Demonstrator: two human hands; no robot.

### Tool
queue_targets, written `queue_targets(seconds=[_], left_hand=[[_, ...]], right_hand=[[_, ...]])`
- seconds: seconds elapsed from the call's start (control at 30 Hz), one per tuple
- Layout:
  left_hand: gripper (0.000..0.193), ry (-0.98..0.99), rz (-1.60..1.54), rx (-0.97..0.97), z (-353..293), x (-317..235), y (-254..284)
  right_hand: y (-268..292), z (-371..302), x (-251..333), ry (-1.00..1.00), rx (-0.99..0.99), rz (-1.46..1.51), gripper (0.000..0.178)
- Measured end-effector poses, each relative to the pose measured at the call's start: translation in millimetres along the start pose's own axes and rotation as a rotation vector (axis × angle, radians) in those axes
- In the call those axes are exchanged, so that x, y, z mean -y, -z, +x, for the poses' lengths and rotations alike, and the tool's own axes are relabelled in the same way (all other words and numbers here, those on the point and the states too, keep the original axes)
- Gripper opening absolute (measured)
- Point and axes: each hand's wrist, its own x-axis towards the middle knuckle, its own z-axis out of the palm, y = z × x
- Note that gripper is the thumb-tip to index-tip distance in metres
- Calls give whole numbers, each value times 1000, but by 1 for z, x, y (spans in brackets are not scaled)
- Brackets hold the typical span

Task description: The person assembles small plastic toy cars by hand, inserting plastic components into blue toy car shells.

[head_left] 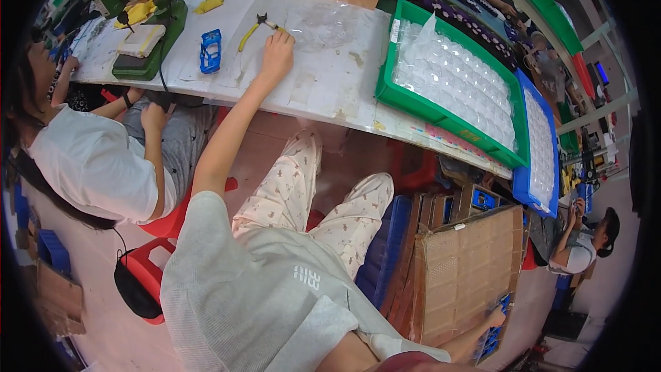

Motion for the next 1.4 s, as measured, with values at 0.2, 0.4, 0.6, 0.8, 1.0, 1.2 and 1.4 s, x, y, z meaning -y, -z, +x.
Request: queue_targets(seconds=[0.2,0.4,0.6,0.8,1.0,1.2,1.4], left_hand=[[15,-45,-90,4,11,5,-2],[14,-116,-99,-23,14,4,13],[20,-180,-102,104,12,22,3],[14,-207,-124,95,19,15,13],[13,-177,-288,139,21,1,14],[17,484,-1050,262,-7,-26,33],[21,663,-1458,486,-34,-110,118]], right_hand=[[-15,15,-21,110,-366,89,55],[57,-20,27,201,-638,284,51],[161,-151,84,333,-591,747,43],[202,-294,128,252,-191,1327,47],[204,-404,181,281,373,1681,52],[184,-472,235,310,1241,1885,49],[166,-500,249,34,1805,1917,47]])
